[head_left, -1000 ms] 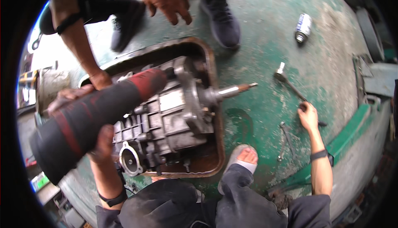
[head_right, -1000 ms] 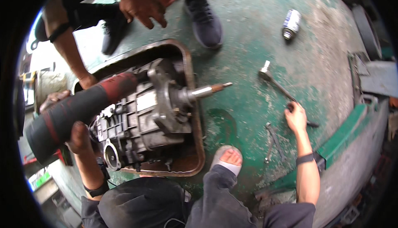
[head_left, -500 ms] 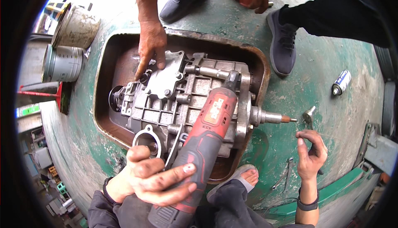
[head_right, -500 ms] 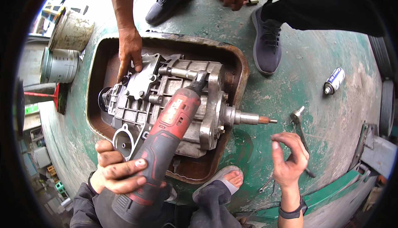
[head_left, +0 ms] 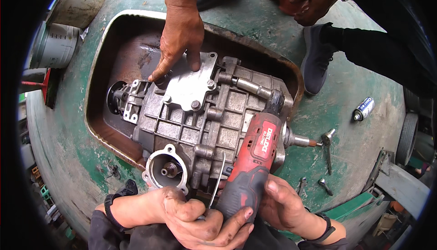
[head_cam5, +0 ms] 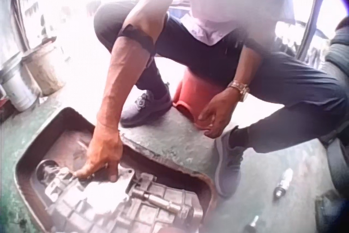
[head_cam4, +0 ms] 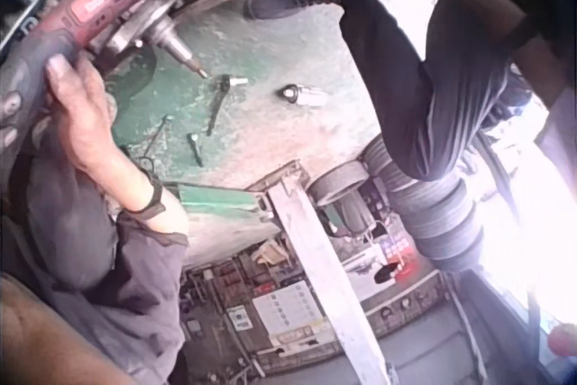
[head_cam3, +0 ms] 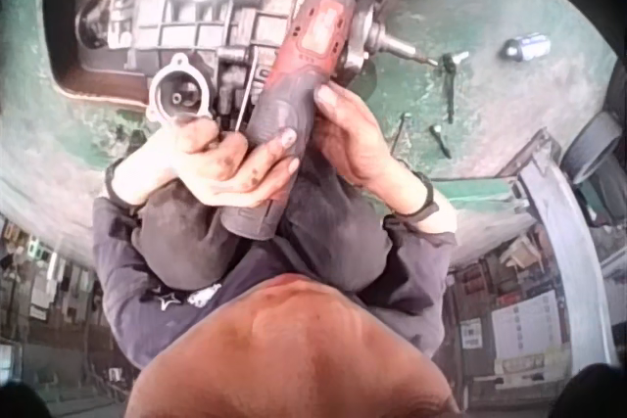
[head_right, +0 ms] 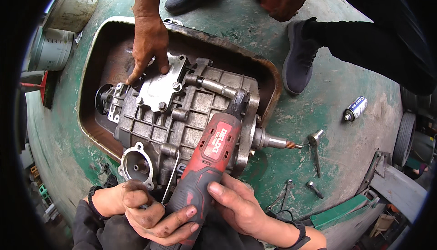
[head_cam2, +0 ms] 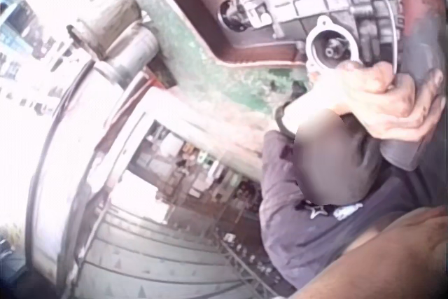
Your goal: The person is disassembling a gearbox. They remove bolts using a wrench and a power ratchet, then lift out internal components from the metal casing.
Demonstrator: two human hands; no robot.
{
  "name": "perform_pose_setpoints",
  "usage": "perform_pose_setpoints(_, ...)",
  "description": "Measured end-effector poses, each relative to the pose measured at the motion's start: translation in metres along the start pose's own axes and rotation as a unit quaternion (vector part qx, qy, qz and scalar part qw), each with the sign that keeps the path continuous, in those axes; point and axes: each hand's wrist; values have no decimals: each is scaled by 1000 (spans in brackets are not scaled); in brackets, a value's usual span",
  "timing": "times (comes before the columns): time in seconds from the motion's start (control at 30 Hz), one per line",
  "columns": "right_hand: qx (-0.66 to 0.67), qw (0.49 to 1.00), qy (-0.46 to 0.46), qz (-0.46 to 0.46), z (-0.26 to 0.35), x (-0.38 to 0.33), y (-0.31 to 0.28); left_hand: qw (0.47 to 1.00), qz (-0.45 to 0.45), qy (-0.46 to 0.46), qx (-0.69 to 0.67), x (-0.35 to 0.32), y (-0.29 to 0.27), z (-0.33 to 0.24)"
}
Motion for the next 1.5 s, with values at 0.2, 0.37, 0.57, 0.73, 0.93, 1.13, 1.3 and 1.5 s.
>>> perform_pose_setpoints(0.2, 178, 983, -41, 0, -15, 42, 8, 999, -41, 33, -1, -3, 9, 7)
perform_pose_setpoints(0.37, 225, 974, -36, 1, -17, 50, 16, 1000, -22, -7, 8, -10, 2, 3)
perform_pose_setpoints(0.57, 120, 984, -81, -101, -11, 49, 26, 930, 146, -337, -12, -35, -15, 0)
perform_pose_setpoints(0.73, 150, 976, -88, -128, -8, 51, 31, 898, 180, -400, -16, -40, -10, -7)
perform_pose_setpoints(0.93, 147, 983, -66, -91, -2, 48, 26, 859, 229, -448, -92, -33, -8, 1)
perform_pose_setpoints(1.13, 146, 987, -48, -52, -1, 48, 27, 854, 235, -450, -111, -34, -6, 4)
perform_pose_setpoints(1.3, 62, 992, -50, -97, 2, 53, 38, 848, 239, -459, -116, -39, -7, 2)
perform_pose_setpoints(1.5, 66, 993, -31, -92, 17, 53, 55, 841, 242, -465, -133, -42, -9, 3)
Point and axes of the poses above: each hand's wrist, its own x-axis towards the middle knuckle, its own y-axis out of the palm, z = x × y, and after that the axes turned 4 degrees about -z, right-handed
